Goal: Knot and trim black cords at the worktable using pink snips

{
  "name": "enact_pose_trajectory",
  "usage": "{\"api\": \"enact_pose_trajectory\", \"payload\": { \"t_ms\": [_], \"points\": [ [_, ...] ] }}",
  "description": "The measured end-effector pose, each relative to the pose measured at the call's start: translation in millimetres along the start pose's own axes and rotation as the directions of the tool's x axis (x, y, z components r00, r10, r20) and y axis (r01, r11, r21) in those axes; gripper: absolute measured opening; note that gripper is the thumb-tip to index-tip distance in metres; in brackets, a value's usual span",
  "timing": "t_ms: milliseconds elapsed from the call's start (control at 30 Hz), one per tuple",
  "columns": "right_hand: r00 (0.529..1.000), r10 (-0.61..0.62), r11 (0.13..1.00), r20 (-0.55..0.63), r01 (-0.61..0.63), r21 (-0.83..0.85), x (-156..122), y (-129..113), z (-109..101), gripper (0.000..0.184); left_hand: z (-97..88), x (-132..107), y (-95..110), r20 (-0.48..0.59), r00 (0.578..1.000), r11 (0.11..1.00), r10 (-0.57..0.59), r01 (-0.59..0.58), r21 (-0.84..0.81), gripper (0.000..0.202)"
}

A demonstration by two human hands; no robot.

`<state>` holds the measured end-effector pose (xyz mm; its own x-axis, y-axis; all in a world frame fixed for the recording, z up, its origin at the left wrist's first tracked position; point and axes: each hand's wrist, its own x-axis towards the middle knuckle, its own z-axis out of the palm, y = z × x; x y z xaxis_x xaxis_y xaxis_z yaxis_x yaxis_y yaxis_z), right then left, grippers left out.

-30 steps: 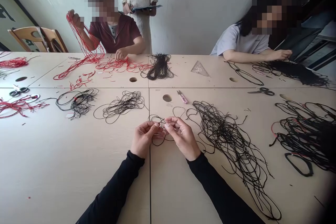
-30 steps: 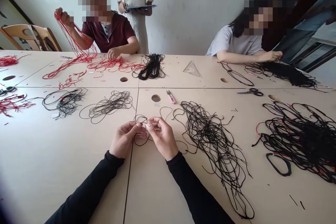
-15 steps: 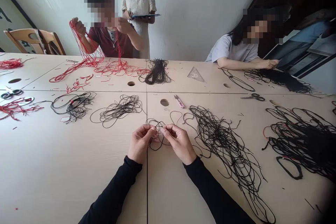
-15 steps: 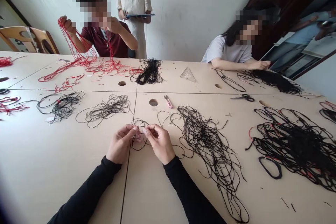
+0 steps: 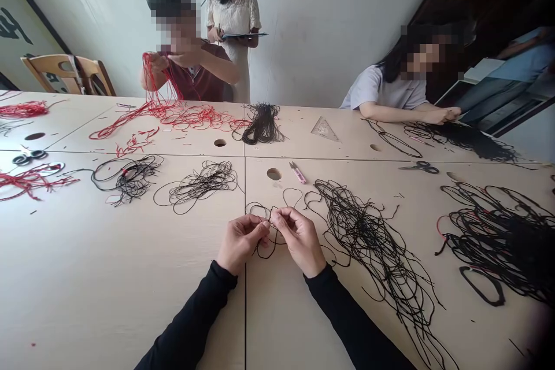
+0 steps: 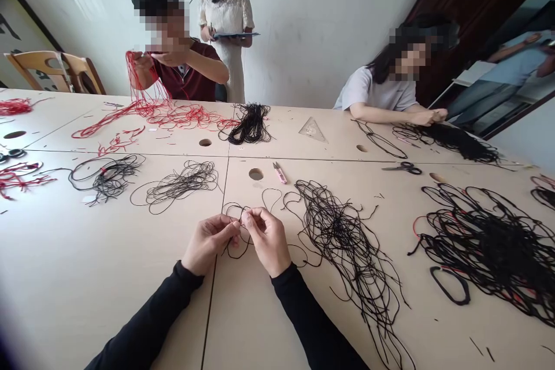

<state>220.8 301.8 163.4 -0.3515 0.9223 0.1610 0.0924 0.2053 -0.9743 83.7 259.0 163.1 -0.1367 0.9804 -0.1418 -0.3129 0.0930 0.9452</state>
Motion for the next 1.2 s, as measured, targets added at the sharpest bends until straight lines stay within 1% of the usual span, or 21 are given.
{"api": "enact_pose_trajectory", "payload": {
  "t_ms": [133, 200, 300, 367, 433, 500, 633, 700, 767, 900, 1067, 1133, 1200],
  "points": [
    [0.997, 0.041, 0.998, 0.067, -0.044, 0.042, -1.3, -1.7, 1.8, 0.032, -0.2, 1.0, 1.1, -0.083, 0.997, 0.992, 0.001, -0.011, -0.126, 0.030],
    [0.996, 0.032, 0.999, 0.087, -0.032, 0.003, -1.6, -1.9, 1.9, 0.031, -1.0, 1.6, 1.2, -0.107, 0.994, 0.985, -0.009, -0.010, -0.174, 0.031],
    [0.997, 0.012, 0.998, 0.078, -0.007, -0.070, -1.2, -1.6, 0.6, 0.031, -2.7, 2.2, 2.2, -0.120, 0.993, 0.980, -0.016, -0.008, -0.200, 0.030],
    [0.997, 0.015, 0.997, 0.072, -0.010, -0.075, -0.9, -1.8, -0.3, 0.031, -3.6, 2.2, 3.2, -0.123, 0.992, 0.979, -0.023, -0.003, -0.203, 0.030],
    [0.998, 0.015, 0.998, 0.064, -0.012, -0.057, -1.2, -2.9, -0.5, 0.031, -3.6, 1.9, 3.2, -0.120, 0.993, 0.982, -0.018, -0.005, -0.191, 0.030],
    [0.999, 0.009, 0.999, 0.052, -0.007, -0.040, -2.2, -4.6, 0.0, 0.030, -2.6, 1.0, 1.8, -0.087, 0.996, 0.990, 0.004, -0.016, -0.138, 0.030],
    [1.000, -0.030, 0.997, 0.001, 0.030, -0.065, -3.7, -5.7, 1.1, 0.028, 0.3, -1.6, -1.9, 0.030, 0.999, 0.997, 0.025, -0.027, 0.077, 0.029],
    [0.999, -0.040, 0.997, -0.026, 0.038, -0.073, -3.6, -4.7, 1.1, 0.029, 0.9, -2.4, -1.9, 0.043, 0.999, 0.990, 0.022, -0.028, 0.141, 0.029],
    [0.999, -0.034, 0.997, -0.038, 0.032, -0.068, -3.1, -3.6, 0.9, 0.030, 0.9, -2.6, -0.6, 0.030, 0.999, 0.990, 0.025, -0.028, 0.136, 0.028],
    [0.999, -0.028, 0.997, -0.035, 0.025, -0.070, -2.9, -3.2, 0.6, 0.030, 1.0, -2.3, 1.6, -0.005, 1.000, 0.998, 0.031, -0.030, 0.061, 0.029],
    [0.996, -0.063, 0.993, -0.058, 0.057, -0.099, -3.8, -4.9, 0.2, 0.027, 2.3, -2.5, -0.4, 0.017, 0.999, 0.987, 0.045, -0.047, 0.155, 0.028],
    [0.994, -0.079, 0.991, -0.074, 0.070, -0.115, -4.0, -5.3, -0.1, 0.026, 2.3, -2.2, -0.7, 0.007, 0.999, 0.993, 0.036, -0.037, 0.115, 0.028],
    [0.990, -0.095, 0.989, -0.103, 0.081, -0.126, -3.9, -5.3, -0.3, 0.026, 1.8, -1.6, 0.0, -0.014, 1.000, 1.000, 0.016, -0.016, 0.019, 0.028]
  ]
}}
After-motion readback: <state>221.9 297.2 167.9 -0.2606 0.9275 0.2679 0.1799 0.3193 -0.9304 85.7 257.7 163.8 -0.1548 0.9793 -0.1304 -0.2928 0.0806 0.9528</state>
